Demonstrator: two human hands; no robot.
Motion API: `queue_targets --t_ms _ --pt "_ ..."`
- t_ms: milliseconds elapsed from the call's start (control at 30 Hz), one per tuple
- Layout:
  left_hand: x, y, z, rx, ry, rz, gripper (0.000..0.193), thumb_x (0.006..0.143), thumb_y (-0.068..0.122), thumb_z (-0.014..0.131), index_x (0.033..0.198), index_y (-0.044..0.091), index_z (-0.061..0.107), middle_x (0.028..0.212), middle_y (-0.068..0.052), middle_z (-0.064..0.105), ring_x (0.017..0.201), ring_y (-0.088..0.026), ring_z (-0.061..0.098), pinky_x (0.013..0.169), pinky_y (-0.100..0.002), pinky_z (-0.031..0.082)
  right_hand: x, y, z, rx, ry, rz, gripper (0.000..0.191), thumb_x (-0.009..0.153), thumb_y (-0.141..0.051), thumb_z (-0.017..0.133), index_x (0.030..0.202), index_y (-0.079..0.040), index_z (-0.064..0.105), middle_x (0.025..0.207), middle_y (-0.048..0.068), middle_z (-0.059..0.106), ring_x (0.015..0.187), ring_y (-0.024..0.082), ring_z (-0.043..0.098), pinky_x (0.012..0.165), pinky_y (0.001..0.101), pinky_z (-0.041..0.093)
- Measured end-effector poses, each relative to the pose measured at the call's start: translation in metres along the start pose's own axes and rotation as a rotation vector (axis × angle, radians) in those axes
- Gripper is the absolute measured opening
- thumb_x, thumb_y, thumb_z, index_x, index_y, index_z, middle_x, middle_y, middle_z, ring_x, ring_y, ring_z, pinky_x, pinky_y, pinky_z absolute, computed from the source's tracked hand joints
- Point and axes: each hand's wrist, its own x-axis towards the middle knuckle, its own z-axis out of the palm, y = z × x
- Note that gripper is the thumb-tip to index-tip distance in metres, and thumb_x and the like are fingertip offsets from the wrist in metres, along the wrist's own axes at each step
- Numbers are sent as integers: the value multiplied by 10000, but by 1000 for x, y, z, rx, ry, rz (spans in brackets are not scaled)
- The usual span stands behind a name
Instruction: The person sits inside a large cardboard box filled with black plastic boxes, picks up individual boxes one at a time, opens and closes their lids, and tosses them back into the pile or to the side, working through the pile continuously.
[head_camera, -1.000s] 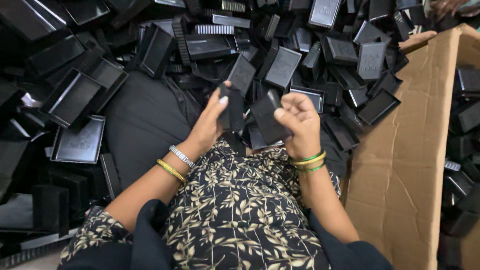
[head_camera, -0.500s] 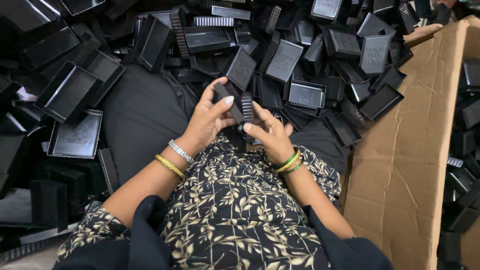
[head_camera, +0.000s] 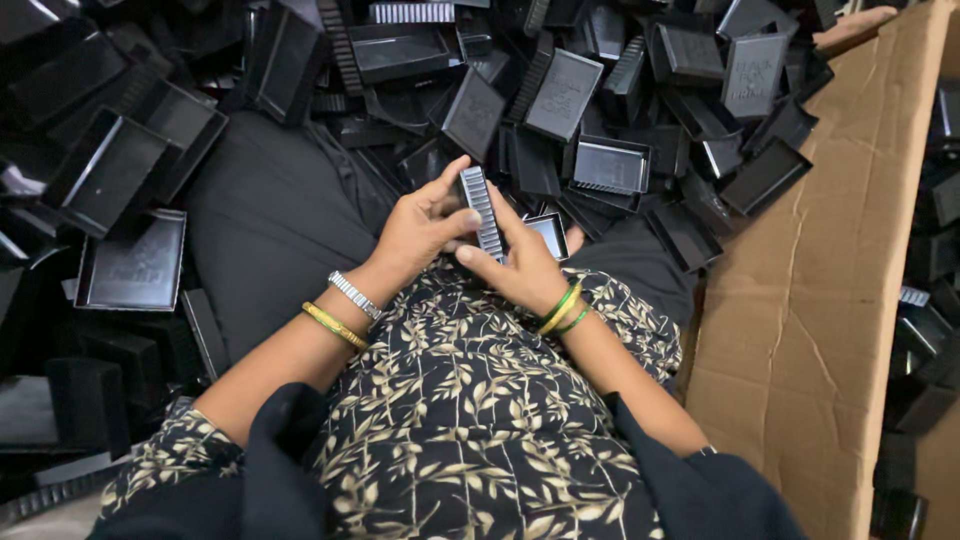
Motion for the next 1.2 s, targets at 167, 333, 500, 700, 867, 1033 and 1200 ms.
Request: queue_targets --t_ms 167,333,500,700,867,1033,1200 --pt "2 1 -10 75 119 -22 437 1087 350 551 1388 36 597 976 -40 705 761 -85 662 626 -241 560 0 -9 -20 224 9 310 394 1036 -173 605 1372 27 554 1132 54 660 956 71 600 789 213 516" --pt "4 -1 -5 112 79 -59 438 1082 382 536 1268 -6 617 1023 -90 723 800 -128 694 673 -270 584 -5 -9 -39 364 70 480 238 1002 -163 628 1136 33 627 914 99 707 699 177 701 598 304 575" --pt "3 14 0 61 207 -191 536 1019 482 419 1373 95 530 1108 -82 704 833 -166 687 717 -313 617 -10 -31 -130 454 830 321 340 1029 -284 631 1194 13 607 907 163 697 649 290 704 549 378 573" --pt "7 17 -1 78 170 -178 545 1056 471 435 1374 51 579 1094 -99 712 880 -163 684 781 -306 588 -36 -42 -219 427 1323 -203 490 973 -362 662 1336 -71 507 1037 198 728 743 293 729 648 399 619" --pt "17 9 3 105 154 -193 452 1043 373 509 1343 47 599 1081 -76 716 881 -147 678 774 -297 587 20 20 -208 341 1026 131 324 893 -50 732 1195 16 636 883 144 741 708 217 736 642 326 631" --pt "16 12 5 97 207 -206 417 1027 322 564 1334 45 618 1078 -81 716 887 -147 685 778 -289 581 106 79 -180 -332 611 287 359 911 -298 842 1090 7 783 941 89 773 829 150 698 762 308 585" --pt "18 16 4 93 190 -212 417 1009 302 568 1338 49 607 1083 -83 721 891 -149 688 788 -290 580 135 88 -116 -465 522 211 564 735 -232 891 1204 -18 663 958 88 741 854 174 715 787 319 572"
